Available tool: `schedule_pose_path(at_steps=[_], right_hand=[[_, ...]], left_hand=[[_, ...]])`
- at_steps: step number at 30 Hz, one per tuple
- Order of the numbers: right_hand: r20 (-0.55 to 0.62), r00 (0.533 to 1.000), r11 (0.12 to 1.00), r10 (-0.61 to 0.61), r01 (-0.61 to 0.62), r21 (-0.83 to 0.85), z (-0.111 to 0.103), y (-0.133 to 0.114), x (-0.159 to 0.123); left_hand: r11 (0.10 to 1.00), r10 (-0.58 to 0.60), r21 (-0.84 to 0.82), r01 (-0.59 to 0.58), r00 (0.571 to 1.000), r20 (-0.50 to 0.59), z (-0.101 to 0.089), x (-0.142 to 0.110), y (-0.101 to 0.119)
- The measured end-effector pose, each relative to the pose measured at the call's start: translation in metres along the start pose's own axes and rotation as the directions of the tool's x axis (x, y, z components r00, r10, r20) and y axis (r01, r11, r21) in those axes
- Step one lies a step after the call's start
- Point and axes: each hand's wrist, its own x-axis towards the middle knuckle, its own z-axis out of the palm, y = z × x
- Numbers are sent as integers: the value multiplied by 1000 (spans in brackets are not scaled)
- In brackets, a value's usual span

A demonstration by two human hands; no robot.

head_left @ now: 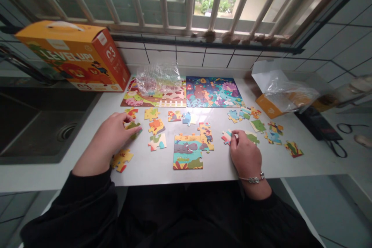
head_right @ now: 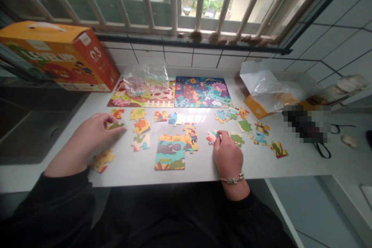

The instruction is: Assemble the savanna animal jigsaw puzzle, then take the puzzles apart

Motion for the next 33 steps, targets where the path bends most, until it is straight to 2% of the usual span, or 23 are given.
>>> schedule_pose_path(at_steps=[2, 4, 7, 8, 11, 14, 16, 19, 24, 26, 28, 29, 30, 31, 33], right_hand=[[-34, 999, 999, -25, 26, 42, 3, 2, 0], [-102, 993, 994, -57, 66, 90, 5, 5, 0], [-248, 956, 965, -155, 201, 170, 5, 9, -2], [-295, 931, 940, -215, 280, 197, 4, 9, -4], [-382, 820, 791, -427, 543, 280, -3, 2, -15], [-358, 727, 623, -586, 686, 375, -9, -11, -35], [-306, 705, 573, -639, 703, 422, -10, -19, -46], [-256, 698, 550, -669, 697, 460, -7, -23, -53], [-216, 652, 488, -727, 712, 505, -2, -8, -45], [-208, 644, 488, -736, 718, 495, -2, 2, -41], [-198, 648, 509, -735, 721, 470, -4, 12, -37], [-188, 650, 522, -737, 723, 453, -4, 16, -35], [-179, 649, 532, -739, 727, 434, -5, 21, -34], [-171, 644, 539, -745, 734, 414, -6, 24, -33], [-153, 625, 539, -766, 753, 378, -7, 30, -31]], left_hand=[[984, -105, -154, 95, 993, -54, -3, -15, 15], [911, -161, -394, 125, 985, -59, -1, -33, 33], [737, -140, -667, 109, 990, 8, 12, -59, 65], [682, -124, -718, 137, 990, 71, 18, -68, 76], [581, -39, -777, 242, 962, 270, 40, -89, 107], [482, 55, -815, 323, 917, 396, 59, -105, 132], [420, 102, -836, 352, 898, 429, 69, -112, 143], [377, 181, -853, 361, 874, 450, 80, -119, 150], [365, 278, -860, 357, 840, 467, 87, -124, 149], [442, 287, -862, 248, 871, 398, 86, -126, 148], [564, 296, -826, 18, 929, 223, 85, -127, 145], [620, 321, -774, -129, 942, 101, 85, -127, 143], [659, 367, -700, -276, 930, -21, 85, -127, 141], [675, 428, -616, -407, 895, -122, 86, -127, 139], [662, 552, -465, -587, 803, -227, 89, -125, 135]])
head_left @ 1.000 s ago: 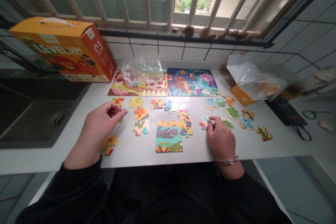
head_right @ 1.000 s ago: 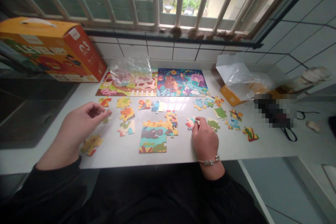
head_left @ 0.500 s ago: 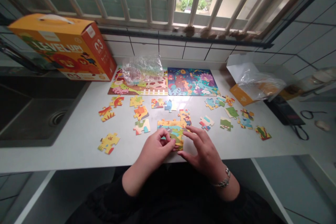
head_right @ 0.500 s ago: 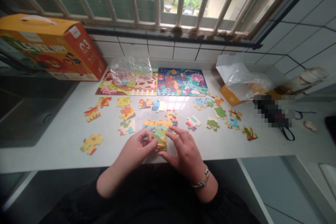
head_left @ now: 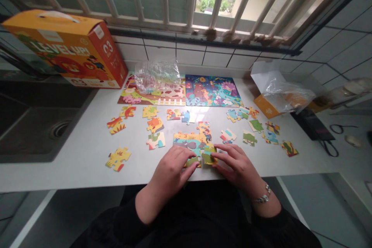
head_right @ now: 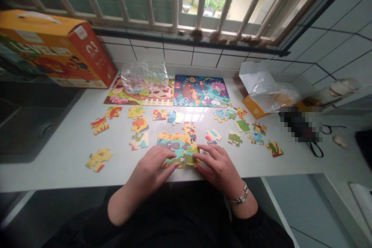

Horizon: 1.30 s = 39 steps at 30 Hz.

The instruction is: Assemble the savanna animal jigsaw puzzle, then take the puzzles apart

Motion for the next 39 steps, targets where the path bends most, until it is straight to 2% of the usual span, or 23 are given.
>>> schedule_pose_path(at_steps=[3, 11, 39], right_hand=[[33, 999, 999, -28, 29, -32, -1, 2, -2], [55, 998, 998, -43, 45, -44, 1, 0, -1], [63, 998, 999, -19, 21, -36, 3, 0, -1]], left_hand=[[987, 95, 120, -103, 993, 77, 3, -2, -5], [961, 117, 222, -165, 969, 216, 5, -3, -5], [951, 111, 257, -171, 966, 231, 5, 0, 0]])
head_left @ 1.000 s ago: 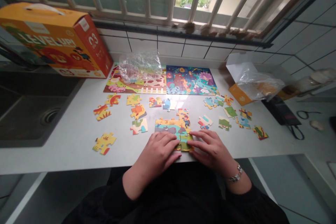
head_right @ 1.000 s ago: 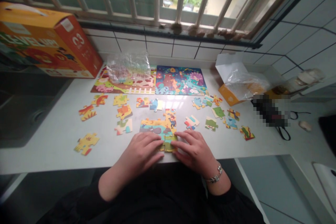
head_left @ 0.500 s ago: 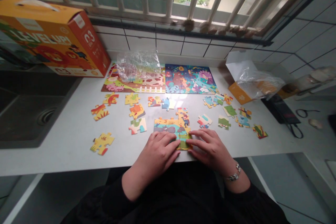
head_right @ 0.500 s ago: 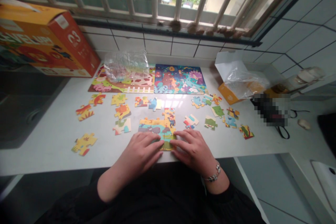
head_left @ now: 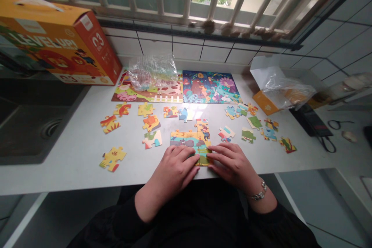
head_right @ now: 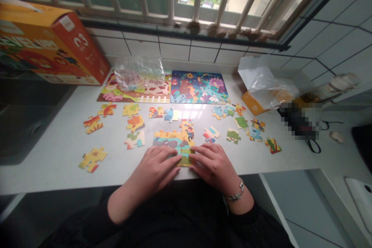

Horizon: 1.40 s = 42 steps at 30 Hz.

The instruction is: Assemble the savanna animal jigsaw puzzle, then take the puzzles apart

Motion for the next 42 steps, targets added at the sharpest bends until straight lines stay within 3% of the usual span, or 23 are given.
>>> schedule_pose_path(at_steps=[24, 31, 42], right_hand=[[42, 999, 1000, -6, 6, -3, -3, -1, 4], [-31, 999, 999, 41, -41, 12, 1, -1, 5], [6, 1000, 1000, 12, -12, 28, 5, -9, 19]], left_hand=[[1000, -5, 12, 5, 1000, 11, -1, 0, 1], [1000, 6, -30, -5, 999, 37, 1, 0, 0], [1000, -7, -18, 8, 998, 56, -6, -11, -7]])
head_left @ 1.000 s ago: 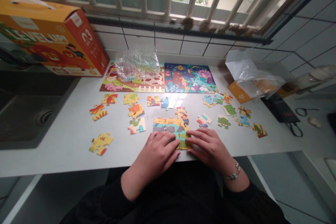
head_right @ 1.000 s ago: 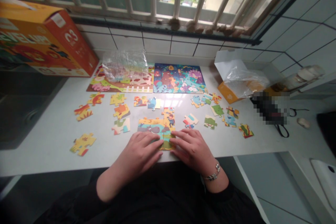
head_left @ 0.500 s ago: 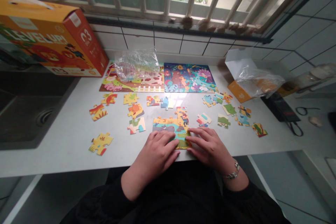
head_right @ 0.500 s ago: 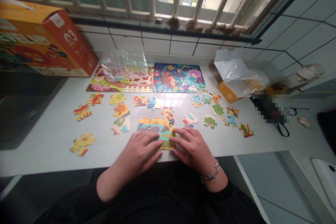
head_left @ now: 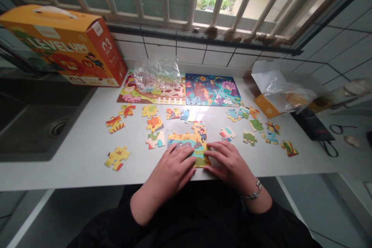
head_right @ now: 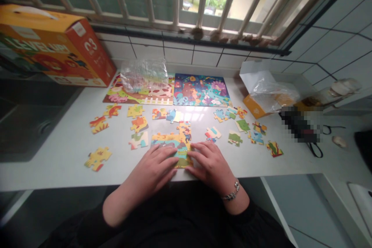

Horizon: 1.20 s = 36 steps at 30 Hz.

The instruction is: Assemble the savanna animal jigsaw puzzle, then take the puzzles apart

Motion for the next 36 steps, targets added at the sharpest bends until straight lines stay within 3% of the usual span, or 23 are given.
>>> schedule_pose_path(at_steps=[9, 13, 18, 25, 30, 36], right_hand=[[11, 1000, 1000, 7, -7, 16, 0, -1, 2], [-99, 994, 998, 50, -48, 30, 0, 0, 6], [-142, 980, 989, 136, -143, -40, -6, 2, 55], [59, 968, 955, 243, -229, -187, 11, 15, 151], [85, 956, 951, 279, -263, -163, 29, 21, 166], [-69, 985, 980, 158, -165, -115, 30, 29, 161]], left_hand=[[999, 13, 34, -11, 999, -47, 1, -3, 0], [999, 12, 37, -10, 999, -53, 0, -2, 0], [999, 5, 38, -3, 999, -48, 1, -2, 0], [1000, -2, 22, 3, 999, -47, 4, -5, -2], [1000, -16, 23, 17, 999, -36, 3, -6, 0], [999, -18, 28, 19, 999, -32, 4, -6, 0]])
